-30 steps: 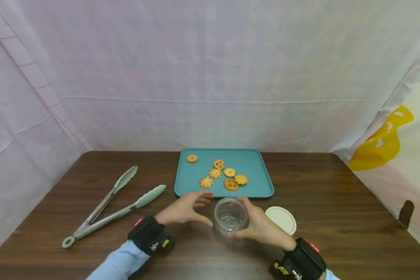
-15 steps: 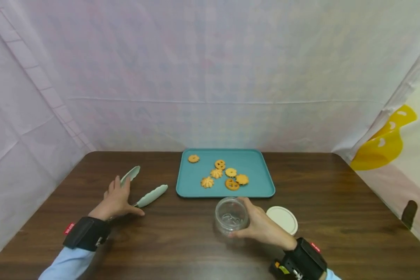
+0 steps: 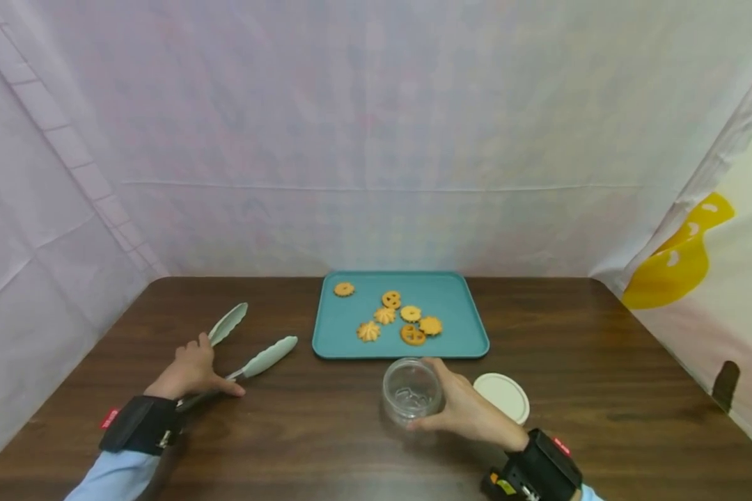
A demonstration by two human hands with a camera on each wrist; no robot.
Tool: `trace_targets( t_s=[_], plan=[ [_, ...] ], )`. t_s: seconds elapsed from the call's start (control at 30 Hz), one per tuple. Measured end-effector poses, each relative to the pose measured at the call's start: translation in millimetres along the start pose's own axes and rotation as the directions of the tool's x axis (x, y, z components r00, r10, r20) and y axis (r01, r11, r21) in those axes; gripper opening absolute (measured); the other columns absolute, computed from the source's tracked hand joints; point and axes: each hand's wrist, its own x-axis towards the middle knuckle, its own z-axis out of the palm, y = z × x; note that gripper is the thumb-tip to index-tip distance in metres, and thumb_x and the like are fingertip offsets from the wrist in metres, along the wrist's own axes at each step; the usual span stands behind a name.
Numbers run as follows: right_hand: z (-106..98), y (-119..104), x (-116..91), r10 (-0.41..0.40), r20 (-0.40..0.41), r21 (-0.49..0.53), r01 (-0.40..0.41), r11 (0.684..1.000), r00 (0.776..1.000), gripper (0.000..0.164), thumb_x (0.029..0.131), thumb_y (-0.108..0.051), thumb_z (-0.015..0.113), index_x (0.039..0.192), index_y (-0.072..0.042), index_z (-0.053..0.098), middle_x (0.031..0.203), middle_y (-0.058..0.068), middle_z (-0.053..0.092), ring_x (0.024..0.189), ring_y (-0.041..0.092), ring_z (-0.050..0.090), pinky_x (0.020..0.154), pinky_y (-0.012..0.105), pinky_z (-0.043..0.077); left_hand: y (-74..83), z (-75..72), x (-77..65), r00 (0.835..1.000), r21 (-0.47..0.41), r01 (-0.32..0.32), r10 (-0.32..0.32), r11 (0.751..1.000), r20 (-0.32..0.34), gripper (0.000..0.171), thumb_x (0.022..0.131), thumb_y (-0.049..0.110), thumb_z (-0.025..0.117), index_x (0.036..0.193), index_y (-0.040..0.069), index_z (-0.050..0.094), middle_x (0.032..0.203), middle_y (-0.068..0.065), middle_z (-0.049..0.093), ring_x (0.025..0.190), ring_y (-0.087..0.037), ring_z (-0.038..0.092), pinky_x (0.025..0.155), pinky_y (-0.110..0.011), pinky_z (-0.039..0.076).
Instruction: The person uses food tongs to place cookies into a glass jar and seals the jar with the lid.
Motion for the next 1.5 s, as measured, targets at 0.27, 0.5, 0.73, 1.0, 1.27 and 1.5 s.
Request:
trace_targets(
  t_s=[0.27, 0.5, 0.73, 1.0, 1.27, 1.5],
  plan=[
    [2, 1, 0, 0.006, 0.014, 0.021, -0.006, 1.0, 1.0, 0.085, 0.061, -0.048, 0.076, 0.127, -0.01, 0.037, 0.112, 0.007, 0.058, 0.099, 0.021, 0.056, 0.08, 0.037, 0.044, -9.1, -4.9, -7.4, 0.997, -0.065, 0.019, -0.024, 0.998, -0.076, 0.098, 0.05, 0.047, 0.082, 0.103, -0.024, 0.04, 0.087, -0.03, 0.049, 0.077, -0.041, 0.049, 0.066, -0.049, 0.042],
    [1, 2, 0, 0.017, 0.015, 0.011, -0.017, 1.0, 1.0, 0.085, 0.061, -0.049, 0.076, 0.127, -0.011, 0.037, 0.113, 0.007, 0.057, 0.1, 0.021, 0.056, 0.081, 0.038, 0.044, -2.9, -9.8, -5.6, 0.989, -0.125, 0.036, -0.053, 0.992, -0.141, 0.112, 0.056, 0.047, 0.079, 0.121, -0.025, 0.024, 0.101, -0.042, 0.038, 0.087, -0.049, 0.046, 0.068, -0.055, 0.041],
    [1, 3, 0, -0.003, 0.013, 0.025, 0.002, 1.0, 1.0, 0.083, 0.062, -0.047, 0.076, 0.127, -0.012, 0.037, 0.113, 0.006, 0.058, 0.1, 0.02, 0.056, 0.082, 0.037, 0.044, 8.9, -9.4, -7.5, 0.986, -0.081, -0.022, 0.008, 0.996, -0.168, 0.106, 0.054, 0.039, 0.081, 0.117, -0.028, 0.027, 0.099, -0.044, 0.038, 0.088, -0.051, 0.044, 0.069, -0.053, 0.042],
    [0, 5, -1, -0.001, 0.013, 0.01, 0.001, 1.0, 1.0, 0.084, 0.062, -0.048, 0.075, 0.127, -0.012, 0.037, 0.113, 0.007, 0.057, 0.101, 0.021, 0.056, 0.082, 0.038, 0.044, 22.4, -12.1, -12.6, 0.933, -0.077, -0.235, 0.202, 0.969, -0.297, 0.069, 0.056, 0.032, 0.078, 0.101, -0.014, 0.053, 0.074, -0.012, 0.053, 0.064, -0.023, 0.048, 0.054, -0.035, 0.039],
    [-1, 5, -1, 0.003, 0.03, 0.016, -0.003, 1.0, 1.0, 0.085, 0.063, -0.049, 0.074, 0.129, -0.013, 0.035, 0.115, 0.007, 0.056, 0.102, 0.021, 0.055, 0.082, 0.038, 0.043, 33.2, -13.6, -17.1, 0.938, -0.166, -0.23, 0.173, 0.959, -0.3, 0.085, 0.061, 0.048, 0.077, 0.114, -0.012, 0.05, 0.094, -0.023, 0.058, 0.079, -0.029, 0.054, 0.064, -0.042, 0.044],
    [-1, 5, -1, 0.004, 0.031, 0.008, -0.004, 1.0, 1.0, 0.084, 0.063, -0.05, 0.074, 0.129, -0.014, 0.036, 0.114, 0.006, 0.057, 0.101, 0.02, 0.055, 0.082, 0.037, 0.043, 39.7, -6.3, -12.1, 0.934, -0.176, -0.248, 0.187, 0.953, -0.304, 0.09, 0.057, 0.046, 0.079, 0.117, -0.013, 0.048, 0.102, -0.027, 0.057, 0.086, -0.035, 0.056, 0.066, -0.046, 0.045]
  ],
)
